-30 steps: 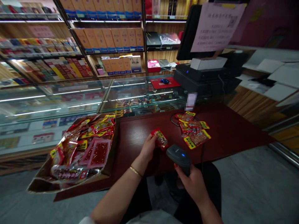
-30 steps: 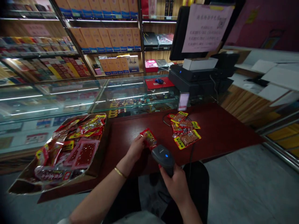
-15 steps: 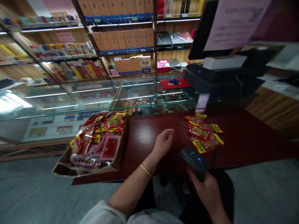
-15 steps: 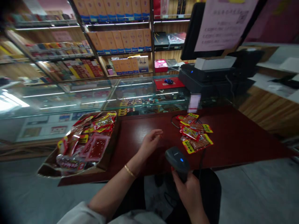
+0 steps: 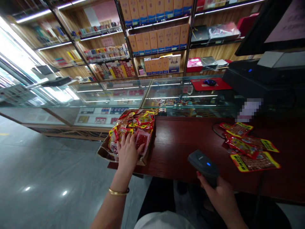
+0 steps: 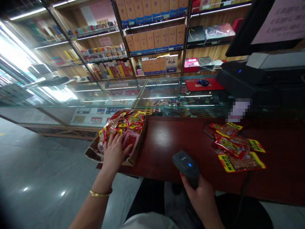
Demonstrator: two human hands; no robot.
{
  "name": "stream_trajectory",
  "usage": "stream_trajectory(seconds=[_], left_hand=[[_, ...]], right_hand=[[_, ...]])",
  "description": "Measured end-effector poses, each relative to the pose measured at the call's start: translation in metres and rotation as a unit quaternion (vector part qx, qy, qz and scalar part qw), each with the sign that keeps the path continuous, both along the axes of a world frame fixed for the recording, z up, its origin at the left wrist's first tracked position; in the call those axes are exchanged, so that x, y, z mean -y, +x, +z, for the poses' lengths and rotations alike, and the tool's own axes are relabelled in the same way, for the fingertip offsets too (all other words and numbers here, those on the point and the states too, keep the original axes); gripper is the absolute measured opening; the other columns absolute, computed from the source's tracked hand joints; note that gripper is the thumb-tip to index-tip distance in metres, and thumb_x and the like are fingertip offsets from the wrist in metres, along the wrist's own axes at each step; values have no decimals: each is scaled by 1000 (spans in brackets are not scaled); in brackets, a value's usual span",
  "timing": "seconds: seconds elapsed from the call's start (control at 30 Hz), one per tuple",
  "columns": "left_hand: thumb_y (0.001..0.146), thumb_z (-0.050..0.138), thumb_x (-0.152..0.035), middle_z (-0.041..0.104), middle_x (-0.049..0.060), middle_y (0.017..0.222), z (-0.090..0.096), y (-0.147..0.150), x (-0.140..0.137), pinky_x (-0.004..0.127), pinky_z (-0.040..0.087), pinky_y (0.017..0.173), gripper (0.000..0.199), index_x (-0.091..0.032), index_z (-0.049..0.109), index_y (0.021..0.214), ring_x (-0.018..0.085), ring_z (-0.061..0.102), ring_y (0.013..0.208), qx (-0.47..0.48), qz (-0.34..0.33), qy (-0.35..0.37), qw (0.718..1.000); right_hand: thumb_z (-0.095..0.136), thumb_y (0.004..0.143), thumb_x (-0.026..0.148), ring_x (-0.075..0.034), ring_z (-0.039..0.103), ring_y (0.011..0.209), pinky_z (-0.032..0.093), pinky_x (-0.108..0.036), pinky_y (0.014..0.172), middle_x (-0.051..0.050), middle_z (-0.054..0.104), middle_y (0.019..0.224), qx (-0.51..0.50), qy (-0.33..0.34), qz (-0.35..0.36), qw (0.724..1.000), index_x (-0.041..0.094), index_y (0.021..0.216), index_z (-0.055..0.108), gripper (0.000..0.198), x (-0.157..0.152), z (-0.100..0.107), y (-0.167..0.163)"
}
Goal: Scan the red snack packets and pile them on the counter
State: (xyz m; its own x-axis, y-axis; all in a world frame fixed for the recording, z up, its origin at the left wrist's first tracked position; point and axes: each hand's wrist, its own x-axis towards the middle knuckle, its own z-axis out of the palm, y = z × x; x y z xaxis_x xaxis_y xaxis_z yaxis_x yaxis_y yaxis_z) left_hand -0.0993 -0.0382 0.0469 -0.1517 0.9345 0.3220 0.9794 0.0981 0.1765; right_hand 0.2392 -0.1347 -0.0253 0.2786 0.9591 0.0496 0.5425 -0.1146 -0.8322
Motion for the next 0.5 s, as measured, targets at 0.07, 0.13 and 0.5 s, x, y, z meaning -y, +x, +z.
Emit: stream_trajectory(seconds=[0.07, 0.13, 0.5], left_hand=[[87, 66, -39, 56, 18, 146, -1, 3, 1, 66, 24, 116, 49, -20, 61, 131, 43, 36, 145, 5, -1, 20, 1000], [85, 66, -36, 60, 17, 142, 1, 8, 0, 64, 23, 116, 42, -21, 62, 125, 41, 41, 141, 14, 3, 32, 999], [92, 53, -32, 73, 13, 116, 16, 3, -14, 46, 46, 102, 24, -21, 69, 106, 31, 65, 113, 149, -14, 74, 986]], right_hand=[[65, 79, 63, -31, 77, 72, 60, -37, 69, -9, 81, 76, -3, -3, 5, 1000, 22, 88, 77, 43, 2, 0, 1], [66, 78, 62, -31, 77, 71, 60, -37, 70, -9, 81, 76, -6, -7, 7, 1000, 22, 89, 77, 42, 3, 2, 2], [66, 76, 59, -32, 77, 75, 60, -38, 72, -10, 80, 74, -23, -10, -19, 1000, 21, 85, 77, 40, 0, 15, 6]])
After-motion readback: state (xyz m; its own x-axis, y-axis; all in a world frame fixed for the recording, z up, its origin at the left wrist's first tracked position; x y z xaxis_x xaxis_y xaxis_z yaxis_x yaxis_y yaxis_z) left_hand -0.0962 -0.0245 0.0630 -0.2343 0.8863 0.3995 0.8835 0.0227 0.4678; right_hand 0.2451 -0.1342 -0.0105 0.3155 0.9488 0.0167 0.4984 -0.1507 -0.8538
